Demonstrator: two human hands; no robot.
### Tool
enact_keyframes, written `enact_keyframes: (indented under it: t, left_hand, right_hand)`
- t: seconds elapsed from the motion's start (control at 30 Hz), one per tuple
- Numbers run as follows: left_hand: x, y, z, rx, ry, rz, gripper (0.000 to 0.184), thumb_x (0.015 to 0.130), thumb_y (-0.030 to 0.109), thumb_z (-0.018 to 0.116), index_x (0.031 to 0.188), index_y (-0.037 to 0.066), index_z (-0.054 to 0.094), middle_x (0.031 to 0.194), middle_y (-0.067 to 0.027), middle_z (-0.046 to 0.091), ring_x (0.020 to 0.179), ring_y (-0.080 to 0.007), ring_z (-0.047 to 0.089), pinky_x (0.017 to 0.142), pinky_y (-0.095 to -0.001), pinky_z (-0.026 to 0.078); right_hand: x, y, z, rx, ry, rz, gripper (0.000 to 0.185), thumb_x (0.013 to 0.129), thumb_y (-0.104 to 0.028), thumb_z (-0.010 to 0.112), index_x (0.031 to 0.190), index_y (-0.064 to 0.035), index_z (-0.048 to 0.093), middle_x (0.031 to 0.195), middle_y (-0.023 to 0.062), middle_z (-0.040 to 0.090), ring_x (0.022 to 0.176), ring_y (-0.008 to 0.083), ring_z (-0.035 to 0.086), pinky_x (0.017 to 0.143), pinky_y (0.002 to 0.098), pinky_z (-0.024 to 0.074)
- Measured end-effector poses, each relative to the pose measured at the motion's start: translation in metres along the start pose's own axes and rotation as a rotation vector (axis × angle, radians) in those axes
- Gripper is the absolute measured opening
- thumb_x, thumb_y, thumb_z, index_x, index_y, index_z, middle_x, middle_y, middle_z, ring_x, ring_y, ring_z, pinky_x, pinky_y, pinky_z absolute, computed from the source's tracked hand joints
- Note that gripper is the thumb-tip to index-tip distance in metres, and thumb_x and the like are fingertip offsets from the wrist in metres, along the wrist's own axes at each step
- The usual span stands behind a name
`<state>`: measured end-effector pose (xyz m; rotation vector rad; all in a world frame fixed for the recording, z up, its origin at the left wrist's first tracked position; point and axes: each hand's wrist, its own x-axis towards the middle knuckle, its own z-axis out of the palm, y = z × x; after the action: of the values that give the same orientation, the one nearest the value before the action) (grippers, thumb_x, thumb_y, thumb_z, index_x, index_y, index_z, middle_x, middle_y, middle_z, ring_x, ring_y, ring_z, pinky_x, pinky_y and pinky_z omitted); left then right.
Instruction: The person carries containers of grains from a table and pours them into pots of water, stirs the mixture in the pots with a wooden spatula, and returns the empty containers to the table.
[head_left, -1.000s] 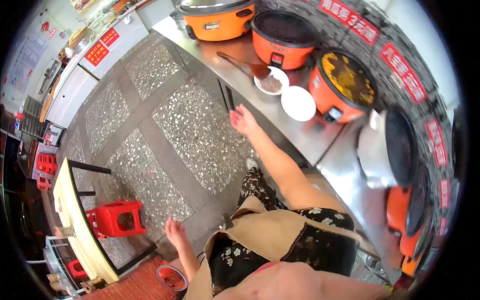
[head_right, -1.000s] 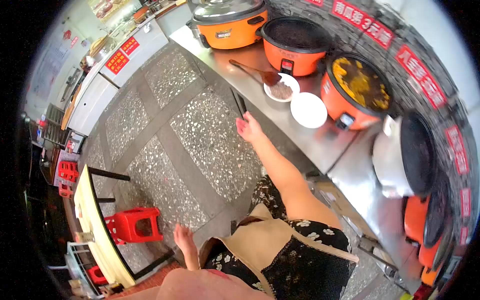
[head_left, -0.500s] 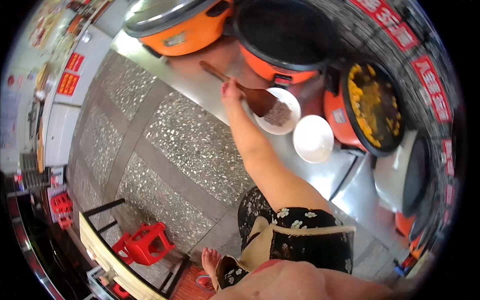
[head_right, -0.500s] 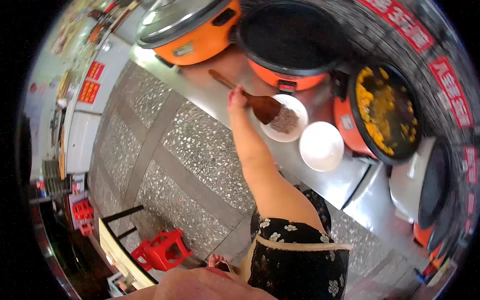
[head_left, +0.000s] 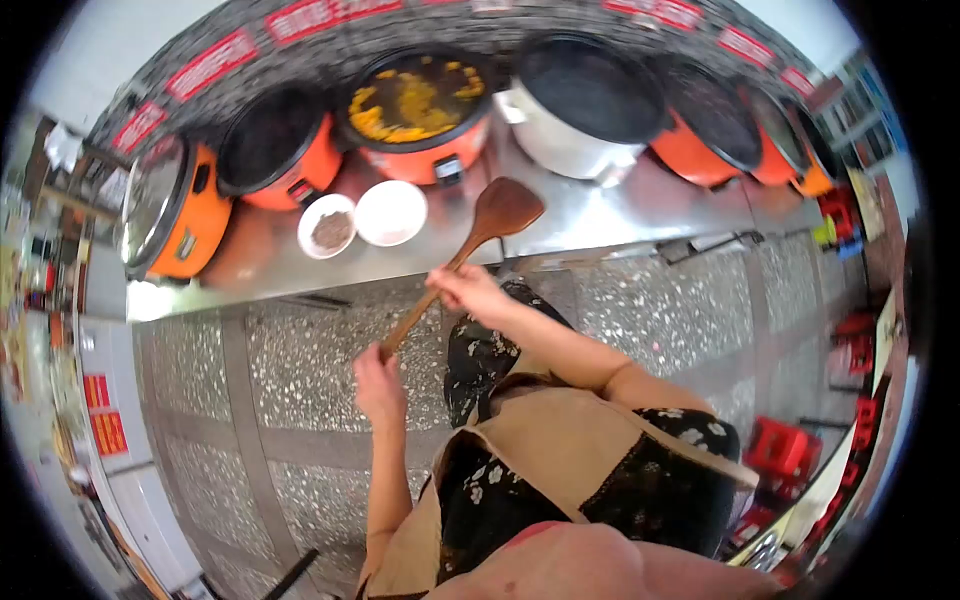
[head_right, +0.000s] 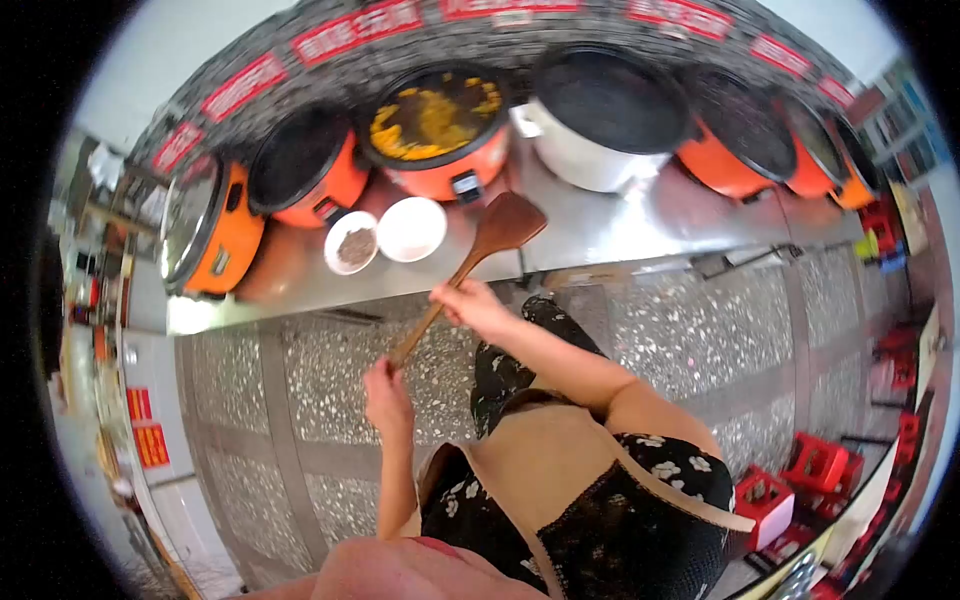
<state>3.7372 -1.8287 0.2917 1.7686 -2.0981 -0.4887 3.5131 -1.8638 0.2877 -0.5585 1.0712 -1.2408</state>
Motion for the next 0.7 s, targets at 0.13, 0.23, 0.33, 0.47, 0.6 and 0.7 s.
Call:
enact_keyframes:
  t: [0.13,0.23,0.33,0.47,0.6,0.7]
  left_hand:
    - [-0.029,0.125,0.080,-0.409,-0.220,0.284,0.024,0.092,0.020,0.046,0.105,0.002,0.055,0.091,-0.0145,0.060,0.077,-0.0312,0.060,0.065,-0.0386,0.047]
    - [-0.027,0.200,0.120,-1.126,-0.812,-0.003,0.037,0.099,0.034,0.036,0.094,0.004,0.057,0.069,0.0008,0.052,0.054,-0.0053,0.043,0.047,-0.0190,0.033]
    - [-0.052,0.246,0.170,-1.259,-1.065,-0.071,0.050,0.097,0.046,0.034,0.084,0.003,0.057,0.064,-0.0003,0.053,0.050,-0.0060,0.044,0.044,-0.0184,0.032]
    - [-0.067,0.212,0.265,-0.909,-1.353,0.213,0.043,0.095,0.039,0.041,0.085,0.002,0.062,0.071,-0.0016,0.060,0.055,-0.0084,0.051,0.050,-0.0214,0.039]
    - [-0.068,0.299,0.335,-0.746,-1.277,0.645,0.023,0.090,0.021,0.056,0.103,0.002,0.061,0.086,-0.0049,0.064,0.075,-0.0140,0.060,0.067,-0.0276,0.048]
    - [-0.073,0.462,0.315,-0.664,-1.278,0.618,0.025,0.088,0.020,0.058,0.108,0.005,0.059,0.092,-0.0084,0.065,0.082,-0.0165,0.062,0.073,-0.0294,0.049]
  right_hand:
    - [-0.100,-0.050,-0.116,-0.029,0.166,-0.315,0.026,0.090,-0.021,0.057,0.111,-0.0060,0.057,0.084,-0.0007,0.055,0.067,0.0070,0.050,0.061,0.0211,0.0419]
    - [-0.141,-0.053,-0.135,0.029,0.083,-0.154,0.032,0.091,-0.018,0.055,0.120,-0.0058,0.051,0.097,0.0035,0.057,0.086,0.0097,0.053,0.073,0.0245,0.0455]
    - [-0.173,-0.022,-0.182,0.024,0.246,-0.315,0.029,0.094,-0.020,0.047,0.119,-0.0053,0.048,0.107,0.0099,0.058,0.061,0.0119,0.059,0.046,0.0232,0.0486]
    - [-0.191,0.046,-0.231,-0.117,0.581,-0.271,0.025,0.097,-0.025,0.040,0.112,-0.0060,0.047,0.071,0.0039,0.057,0.043,0.0109,0.050,0.036,0.0234,0.0400]
    - [-0.245,-0.038,-0.383,-1.001,1.137,-0.272,0.033,0.093,-0.031,0.047,0.118,-0.0104,0.051,0.083,0.0215,0.062,0.080,0.0376,0.062,0.065,0.0426,0.0478]
    - [-0.333,-0.235,-0.508,-1.373,1.180,-0.260,0.038,0.091,-0.031,0.047,0.126,-0.0145,0.048,0.095,0.0252,0.061,0.085,0.0423,0.060,0.072,0.0489,0.0477]
